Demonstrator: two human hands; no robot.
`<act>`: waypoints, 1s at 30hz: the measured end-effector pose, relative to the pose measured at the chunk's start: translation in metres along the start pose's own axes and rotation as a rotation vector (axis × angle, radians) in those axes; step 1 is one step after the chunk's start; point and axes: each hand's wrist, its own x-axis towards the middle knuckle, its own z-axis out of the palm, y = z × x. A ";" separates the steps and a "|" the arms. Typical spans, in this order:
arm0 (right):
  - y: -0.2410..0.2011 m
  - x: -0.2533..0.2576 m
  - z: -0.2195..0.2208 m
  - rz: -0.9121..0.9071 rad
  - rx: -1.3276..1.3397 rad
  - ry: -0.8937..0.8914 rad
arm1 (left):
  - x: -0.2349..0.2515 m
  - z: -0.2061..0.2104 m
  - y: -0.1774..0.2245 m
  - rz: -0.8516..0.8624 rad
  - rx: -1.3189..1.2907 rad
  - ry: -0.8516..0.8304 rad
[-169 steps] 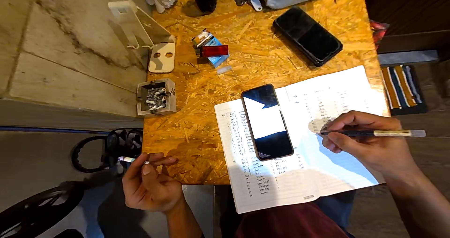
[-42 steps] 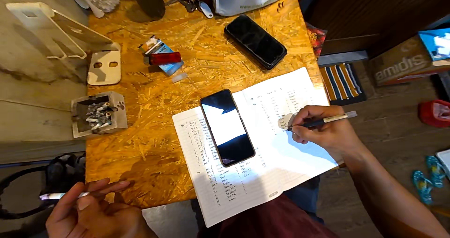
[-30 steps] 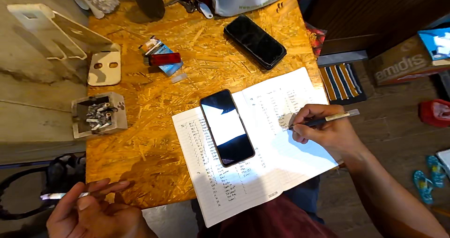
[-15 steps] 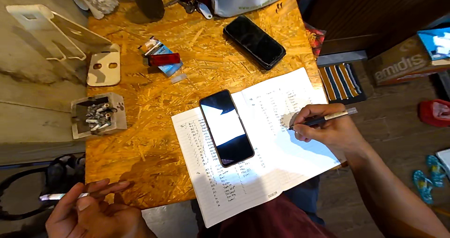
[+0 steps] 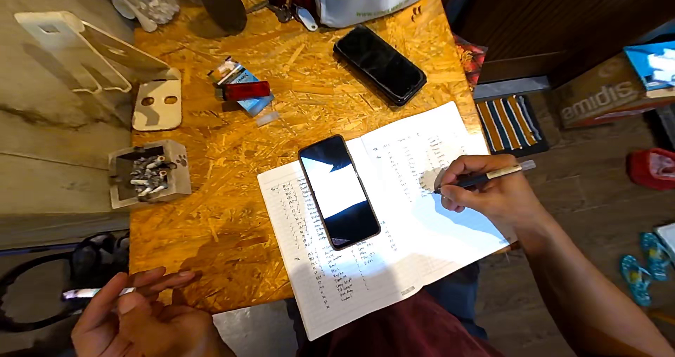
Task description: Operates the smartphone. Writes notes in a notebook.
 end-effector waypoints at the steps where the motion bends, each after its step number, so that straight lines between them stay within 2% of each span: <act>1: 0.000 0.000 0.000 -0.001 -0.001 0.001 | 0.000 -0.001 -0.001 0.001 0.002 -0.001; 20: 0.001 0.000 0.000 -0.002 0.025 0.008 | -0.002 -0.008 -0.009 0.026 0.042 -0.010; 25: 0.002 -0.002 0.000 0.005 0.007 0.032 | -0.003 -0.008 -0.005 -0.022 0.012 0.002; 30: 0.003 -0.002 0.003 -0.002 -0.013 0.047 | 0.002 0.001 0.005 0.043 -0.026 0.013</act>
